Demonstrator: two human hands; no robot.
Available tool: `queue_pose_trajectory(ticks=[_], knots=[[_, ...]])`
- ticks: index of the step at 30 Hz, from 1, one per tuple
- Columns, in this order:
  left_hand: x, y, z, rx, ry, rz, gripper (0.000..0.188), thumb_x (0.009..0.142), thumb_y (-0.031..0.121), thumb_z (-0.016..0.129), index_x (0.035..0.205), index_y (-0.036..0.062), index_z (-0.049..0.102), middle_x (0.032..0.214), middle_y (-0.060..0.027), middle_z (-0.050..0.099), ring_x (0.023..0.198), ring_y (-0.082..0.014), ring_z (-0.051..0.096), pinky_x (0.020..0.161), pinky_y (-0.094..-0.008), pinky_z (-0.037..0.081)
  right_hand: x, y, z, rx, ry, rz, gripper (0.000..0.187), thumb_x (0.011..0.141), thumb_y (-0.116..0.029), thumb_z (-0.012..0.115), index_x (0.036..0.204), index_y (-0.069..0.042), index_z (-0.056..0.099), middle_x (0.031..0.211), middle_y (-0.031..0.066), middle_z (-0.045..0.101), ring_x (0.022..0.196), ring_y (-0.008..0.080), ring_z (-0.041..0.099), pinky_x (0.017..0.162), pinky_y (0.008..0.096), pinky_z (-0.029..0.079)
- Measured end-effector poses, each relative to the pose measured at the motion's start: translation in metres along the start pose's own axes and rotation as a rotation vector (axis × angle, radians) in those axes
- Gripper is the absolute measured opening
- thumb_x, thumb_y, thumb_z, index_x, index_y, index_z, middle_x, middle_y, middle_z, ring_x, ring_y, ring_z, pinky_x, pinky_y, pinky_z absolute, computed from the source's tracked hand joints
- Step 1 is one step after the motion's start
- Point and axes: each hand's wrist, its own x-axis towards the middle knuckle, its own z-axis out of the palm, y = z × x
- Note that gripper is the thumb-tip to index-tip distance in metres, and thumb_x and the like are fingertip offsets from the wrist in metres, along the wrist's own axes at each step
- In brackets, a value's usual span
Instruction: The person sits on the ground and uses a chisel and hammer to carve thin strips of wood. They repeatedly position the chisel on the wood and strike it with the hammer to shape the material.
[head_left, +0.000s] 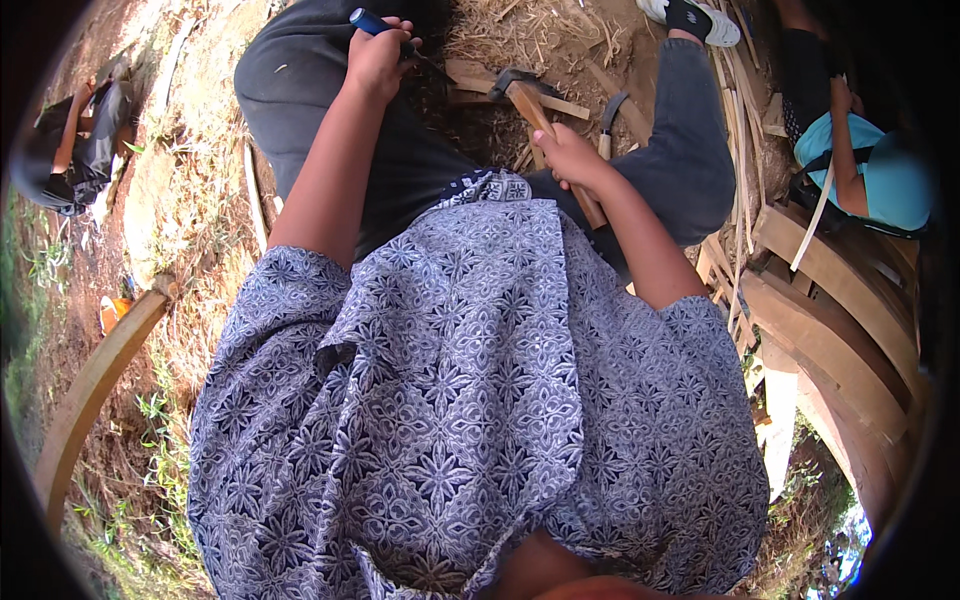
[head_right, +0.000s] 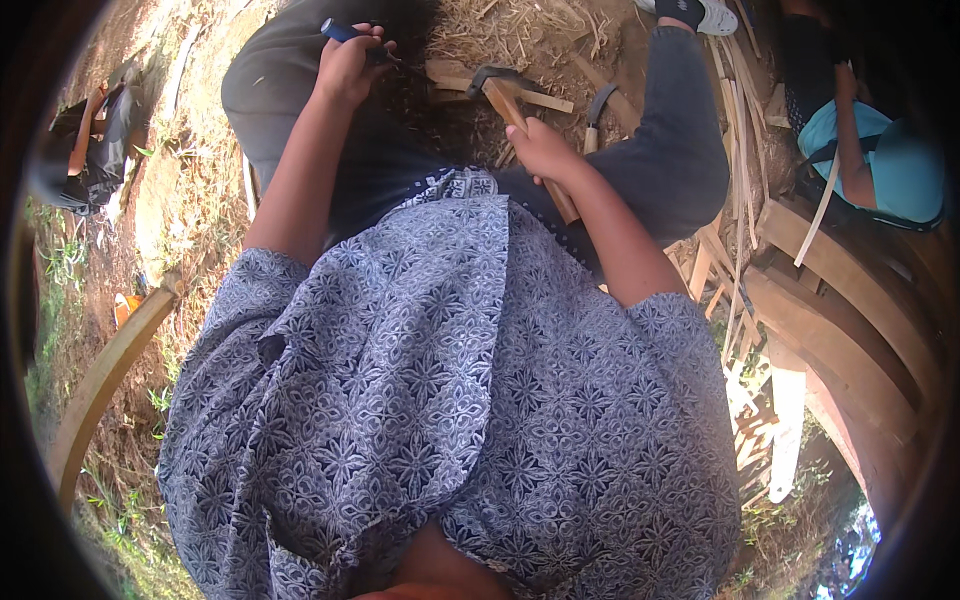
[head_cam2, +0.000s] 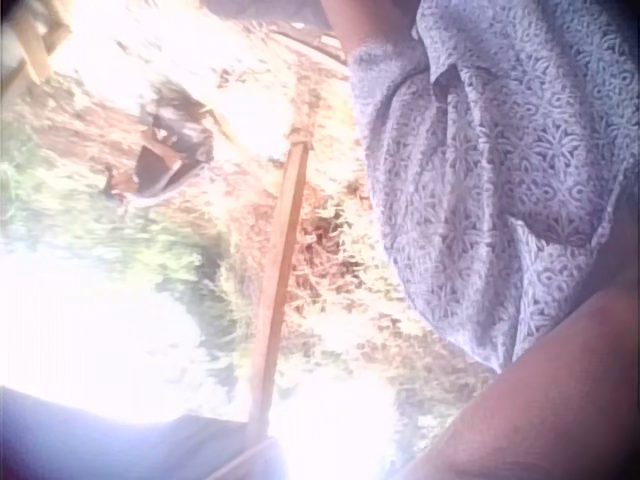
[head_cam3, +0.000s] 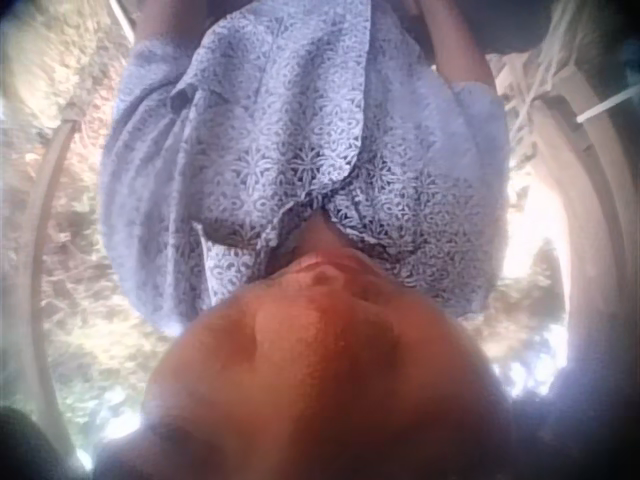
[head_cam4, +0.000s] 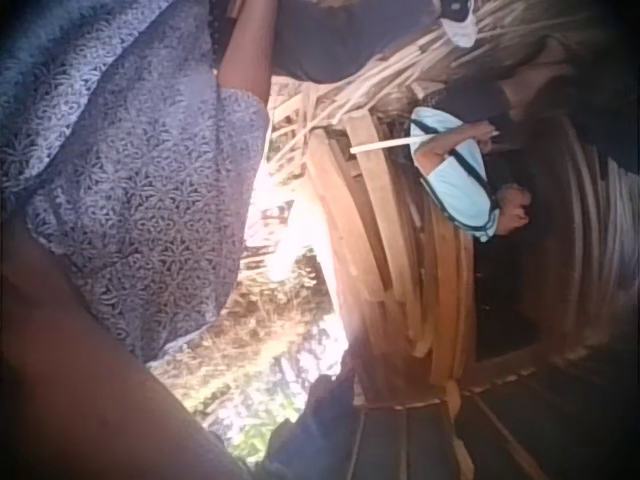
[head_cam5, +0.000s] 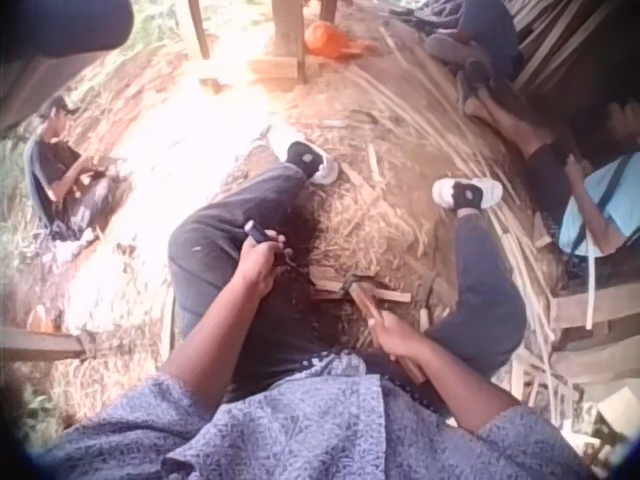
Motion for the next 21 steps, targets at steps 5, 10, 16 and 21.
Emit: queue_pose_trajectory(ticks=[5,10,16,21], knots=[[-0.049,-0.006,0.020,0.621,-0.237,0.705,0.019,0.096,0.000,0.066,0.111,0.0029,0.055,0.105,-0.0063,0.069,0.103,-0.0135,0.066,0.088,-0.0272,0.053,-0.002,-0.007,0.001,-0.022,-0.052,-0.013,0.042,0.107,-0.041,0.046,0.108,0.002,0.050,0.071,0.0073,0.056,0.046,0.0195,0.057,0.048,0.0371,0.049],[-0.089,0.049,0.043,0.757,-0.469,0.840,0.013,0.097,-0.003,0.059,0.107,0.0053,0.055,0.090,-0.0004,0.059,0.084,-0.0103,0.056,0.077,-0.0277,0.049,-0.005,-0.004,-0.001,-0.018,-0.056,0.038,0.040,0.107,-0.042,0.046,0.111,-0.002,0.050,0.075,0.0046,0.054,0.050,0.0155,0.054,0.046,0.0319,0.046],[-0.076,0.038,0.038,0.565,-0.569,0.541,0.014,0.095,-0.003,0.060,0.105,0.0052,0.055,0.090,0.0004,0.058,0.083,-0.0106,0.056,0.075,-0.0274,0.048,-0.015,-0.006,-0.005,0.172,-0.044,0.013,0.040,0.106,-0.043,0.049,0.104,-0.003,0.053,0.072,0.0023,0.054,0.051,0.0119,0.053,0.044,0.0303,0.045],[-0.055,0.015,0.030,0.607,-0.618,0.634,0.016,0.096,-0.001,0.063,0.110,0.0033,0.056,0.102,-0.0042,0.066,0.096,-0.0127,0.063,0.084,-0.0288,0.052,-0.020,-0.006,-0.010,0.220,0.008,-0.001,0.042,0.106,-0.045,0.050,0.123,-0.007,0.055,0.074,-0.0046,0.045,0.055,0.0050,0.043,0.046,0.0235,0.040]])
